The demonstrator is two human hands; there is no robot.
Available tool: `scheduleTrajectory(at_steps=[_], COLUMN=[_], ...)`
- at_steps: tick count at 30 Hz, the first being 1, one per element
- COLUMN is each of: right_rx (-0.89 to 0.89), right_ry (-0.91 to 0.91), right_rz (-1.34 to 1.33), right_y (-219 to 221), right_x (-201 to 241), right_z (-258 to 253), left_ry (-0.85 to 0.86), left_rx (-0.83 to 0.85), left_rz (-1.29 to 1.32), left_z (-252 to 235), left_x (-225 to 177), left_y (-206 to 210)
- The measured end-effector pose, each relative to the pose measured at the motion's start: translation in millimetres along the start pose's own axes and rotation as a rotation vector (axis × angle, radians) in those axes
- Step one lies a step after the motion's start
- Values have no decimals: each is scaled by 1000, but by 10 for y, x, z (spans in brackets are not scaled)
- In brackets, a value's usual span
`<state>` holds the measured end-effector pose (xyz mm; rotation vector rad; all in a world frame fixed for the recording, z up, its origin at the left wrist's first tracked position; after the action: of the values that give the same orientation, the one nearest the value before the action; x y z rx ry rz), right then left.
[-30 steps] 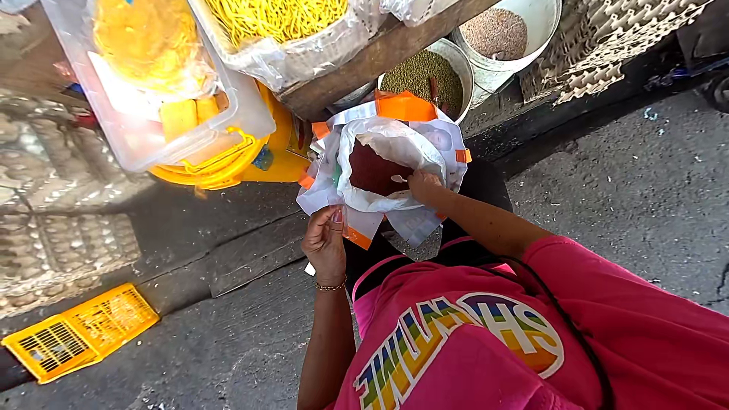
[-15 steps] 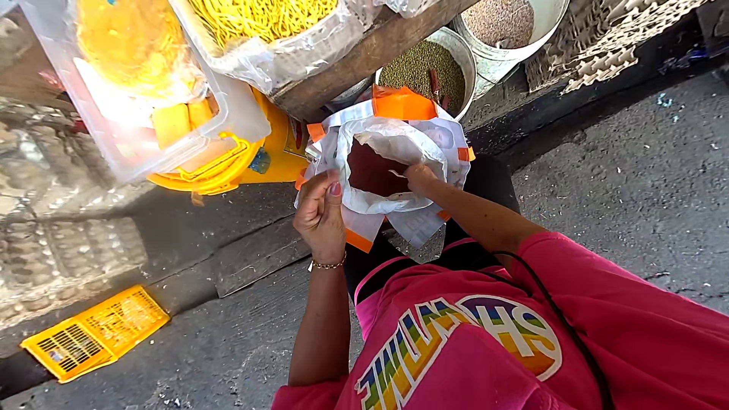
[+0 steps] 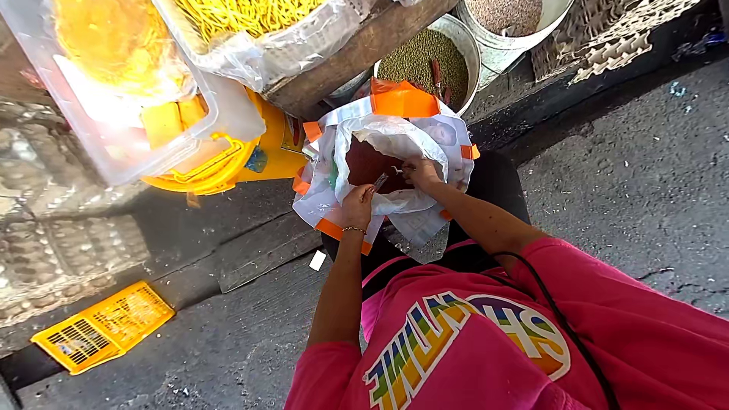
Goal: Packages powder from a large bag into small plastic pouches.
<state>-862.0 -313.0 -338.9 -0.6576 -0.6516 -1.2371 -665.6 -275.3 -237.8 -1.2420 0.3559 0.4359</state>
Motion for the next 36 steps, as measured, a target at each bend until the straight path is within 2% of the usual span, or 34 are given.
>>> scheduleTrajectory(at_steps=[3,10,18,26,36], right_rx=[1,-57,-21,-1,106], right_ry=[8,-26,-209,-367,-391], right_rz=[18,-68,-51,45,247], right_y=[62,-156,-391,-708,-548], right_x=[-5,174,781,1382,1729], right_z=[18,103,753,1153,1219], left_ry=[-18,54,159,189,181], left_rx=[-38,-177,-348,-352,-332], left_rz=[31,133,301,302,285], left_z=[-10,13,124,165,164], left_x=[29,-4,-137,-97,-129], left_y=[-9,-61,-177,-188,-240])
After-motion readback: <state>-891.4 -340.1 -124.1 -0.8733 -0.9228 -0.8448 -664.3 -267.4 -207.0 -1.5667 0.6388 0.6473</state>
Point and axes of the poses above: each hand's wrist, its own z-axis away from the middle knuckle, its own y-axis out of the palm, x = y × z, the point moved 9 cm from there along -z, towards the middle knuckle, and after that the axes turned 12 degrees about -z, right-handed, at the moved point
